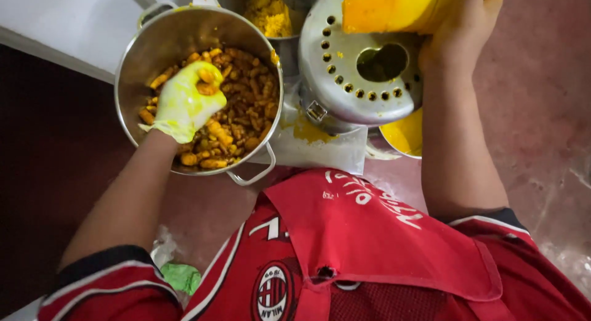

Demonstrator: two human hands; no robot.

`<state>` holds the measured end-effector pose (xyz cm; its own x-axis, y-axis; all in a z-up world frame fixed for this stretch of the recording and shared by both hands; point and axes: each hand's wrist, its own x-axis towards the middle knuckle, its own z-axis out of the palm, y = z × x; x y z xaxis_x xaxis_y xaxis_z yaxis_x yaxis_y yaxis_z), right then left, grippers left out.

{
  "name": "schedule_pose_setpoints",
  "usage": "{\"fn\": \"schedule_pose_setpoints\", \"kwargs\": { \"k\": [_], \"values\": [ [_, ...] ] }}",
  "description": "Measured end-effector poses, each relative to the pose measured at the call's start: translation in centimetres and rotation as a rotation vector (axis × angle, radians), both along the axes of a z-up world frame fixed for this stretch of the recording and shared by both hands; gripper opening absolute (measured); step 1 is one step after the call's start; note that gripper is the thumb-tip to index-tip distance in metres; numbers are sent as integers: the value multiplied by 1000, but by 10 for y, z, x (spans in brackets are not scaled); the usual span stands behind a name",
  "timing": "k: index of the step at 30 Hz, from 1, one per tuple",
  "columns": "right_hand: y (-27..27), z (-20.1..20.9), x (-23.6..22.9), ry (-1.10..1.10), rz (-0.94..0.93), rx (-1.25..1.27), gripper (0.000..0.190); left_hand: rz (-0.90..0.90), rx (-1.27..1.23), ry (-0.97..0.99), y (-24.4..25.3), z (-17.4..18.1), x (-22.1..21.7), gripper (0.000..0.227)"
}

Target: Feeding turmeric roots into a mechanical grinder using a plunger

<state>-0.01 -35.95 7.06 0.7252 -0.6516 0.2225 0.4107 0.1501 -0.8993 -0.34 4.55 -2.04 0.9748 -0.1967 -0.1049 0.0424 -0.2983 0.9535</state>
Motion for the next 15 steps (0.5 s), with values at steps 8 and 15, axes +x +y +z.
{"fn": "schedule_pose_setpoints", "kwargs": {
  "k": [8, 15],
  "values": [
    [-9, -8, 9, -263, 136, 27, 15, 163, 350, -468, -85, 148, 5, 18],
    [-19, -2, 13, 14, -101, 518, 90, -34, -270, -312, -217, 171, -12, 33]
  ]
}}
